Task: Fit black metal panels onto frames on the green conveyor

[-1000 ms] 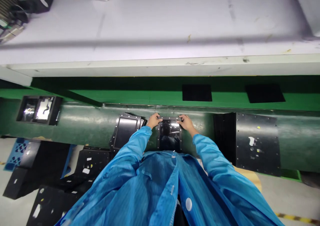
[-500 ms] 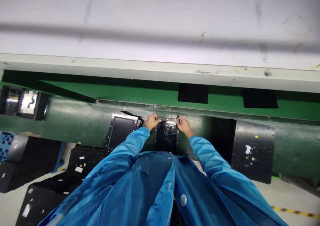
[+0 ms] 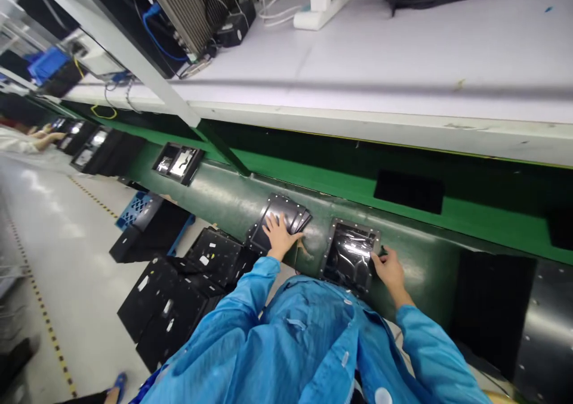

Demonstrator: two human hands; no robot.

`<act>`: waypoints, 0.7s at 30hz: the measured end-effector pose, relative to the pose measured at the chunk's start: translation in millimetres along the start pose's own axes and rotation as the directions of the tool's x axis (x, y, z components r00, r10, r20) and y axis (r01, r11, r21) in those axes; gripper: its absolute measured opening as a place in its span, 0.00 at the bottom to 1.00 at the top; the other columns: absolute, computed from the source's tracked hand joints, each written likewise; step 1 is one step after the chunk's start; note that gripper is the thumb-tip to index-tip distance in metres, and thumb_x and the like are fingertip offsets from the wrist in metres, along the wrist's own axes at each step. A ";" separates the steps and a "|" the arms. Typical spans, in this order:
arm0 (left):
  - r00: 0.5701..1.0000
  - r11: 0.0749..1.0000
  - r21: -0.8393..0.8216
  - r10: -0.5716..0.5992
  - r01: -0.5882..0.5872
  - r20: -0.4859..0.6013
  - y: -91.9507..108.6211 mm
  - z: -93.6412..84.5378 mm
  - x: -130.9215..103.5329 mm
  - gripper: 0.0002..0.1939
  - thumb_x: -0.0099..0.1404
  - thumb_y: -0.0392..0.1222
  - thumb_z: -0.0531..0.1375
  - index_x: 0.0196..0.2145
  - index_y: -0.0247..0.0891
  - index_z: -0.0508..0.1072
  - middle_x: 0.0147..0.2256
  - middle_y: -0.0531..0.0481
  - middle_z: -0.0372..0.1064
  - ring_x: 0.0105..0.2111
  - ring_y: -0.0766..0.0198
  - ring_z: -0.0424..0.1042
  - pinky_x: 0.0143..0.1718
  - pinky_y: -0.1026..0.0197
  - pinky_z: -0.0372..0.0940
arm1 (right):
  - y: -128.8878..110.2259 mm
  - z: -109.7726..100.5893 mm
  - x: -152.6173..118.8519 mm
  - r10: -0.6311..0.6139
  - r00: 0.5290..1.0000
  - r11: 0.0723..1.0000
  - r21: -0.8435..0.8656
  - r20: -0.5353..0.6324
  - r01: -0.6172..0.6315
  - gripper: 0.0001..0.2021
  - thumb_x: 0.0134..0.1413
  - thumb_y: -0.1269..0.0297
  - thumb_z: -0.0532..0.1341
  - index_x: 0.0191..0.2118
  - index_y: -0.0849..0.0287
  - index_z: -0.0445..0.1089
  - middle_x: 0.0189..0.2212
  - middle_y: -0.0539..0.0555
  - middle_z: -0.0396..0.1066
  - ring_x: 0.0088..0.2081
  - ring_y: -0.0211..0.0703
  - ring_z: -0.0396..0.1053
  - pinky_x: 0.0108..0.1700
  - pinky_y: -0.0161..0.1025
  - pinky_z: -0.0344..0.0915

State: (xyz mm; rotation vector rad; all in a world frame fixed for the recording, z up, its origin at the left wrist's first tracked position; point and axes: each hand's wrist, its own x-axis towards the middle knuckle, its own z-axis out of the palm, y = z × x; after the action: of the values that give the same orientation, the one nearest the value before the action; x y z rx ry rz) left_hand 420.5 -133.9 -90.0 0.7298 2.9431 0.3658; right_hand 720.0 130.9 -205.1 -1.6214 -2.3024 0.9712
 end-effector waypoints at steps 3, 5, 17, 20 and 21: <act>0.989 0.984 0.176 -0.012 -0.015 0.148 -30.8 0.5 -9.5 0.70 0.52 0.66 0.73 0.78 0.38 0.41 0.76 0.23 0.33 0.75 0.20 0.33 0.67 0.21 0.46 | -9.8 3.2 -21.4 0.032 0.999 0.999 -0.024 -0.017 -0.033 0.32 0.62 0.44 0.58 0.65 0.60 0.65 0.41 0.61 0.79 0.46 0.60 0.77 0.48 0.50 0.68; 0.985 0.965 0.254 0.021 -0.065 0.172 -31.3 7.0 -16.6 0.66 0.55 0.56 0.73 0.78 0.37 0.40 0.76 0.22 0.35 0.75 0.21 0.36 0.68 0.22 0.44 | -20.9 3.2 -29.8 0.068 0.995 0.997 -0.019 -0.071 -0.070 0.30 0.63 0.47 0.57 0.64 0.60 0.65 0.43 0.62 0.79 0.48 0.61 0.76 0.50 0.50 0.68; 0.986 0.888 -0.457 0.114 -0.046 0.122 -30.5 -86.0 -36.6 0.20 0.69 0.47 0.62 0.57 0.44 0.78 0.45 0.44 0.81 0.48 0.49 0.80 0.51 0.53 0.72 | -110.6 27.3 -101.6 -0.118 0.952 0.836 0.545 0.283 -0.058 0.21 0.62 0.41 0.61 0.45 0.53 0.78 0.43 0.56 0.81 0.45 0.52 0.77 0.49 0.46 0.73; 0.949 0.606 -0.794 0.215 0.054 0.229 -3.1 -62.3 -40.2 0.21 0.69 0.51 0.61 0.54 0.39 0.78 0.43 0.44 0.81 0.45 0.53 0.81 0.47 0.55 0.74 | -119.0 32.6 -113.7 -0.086 0.947 0.665 0.726 0.308 -0.176 0.29 0.59 0.33 0.61 0.45 0.55 0.79 0.42 0.57 0.81 0.44 0.51 0.78 0.45 0.44 0.74; 0.933 0.548 -0.832 0.245 0.092 0.264 9.8 -47.5 -43.6 0.22 0.69 0.52 0.61 0.55 0.37 0.78 0.43 0.43 0.81 0.45 0.53 0.81 0.47 0.54 0.75 | -115.2 31.7 -115.4 -0.043 0.961 0.633 0.751 0.274 -0.186 0.30 0.58 0.31 0.61 0.44 0.56 0.79 0.41 0.57 0.81 0.43 0.51 0.78 0.45 0.43 0.74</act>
State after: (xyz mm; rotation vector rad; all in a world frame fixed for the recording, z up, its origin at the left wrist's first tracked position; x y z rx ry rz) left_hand 456.8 -156.0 -40.4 0.6559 1.9861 1.3650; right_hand 660.6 -7.8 -135.6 -1.2307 -1.5171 1.9552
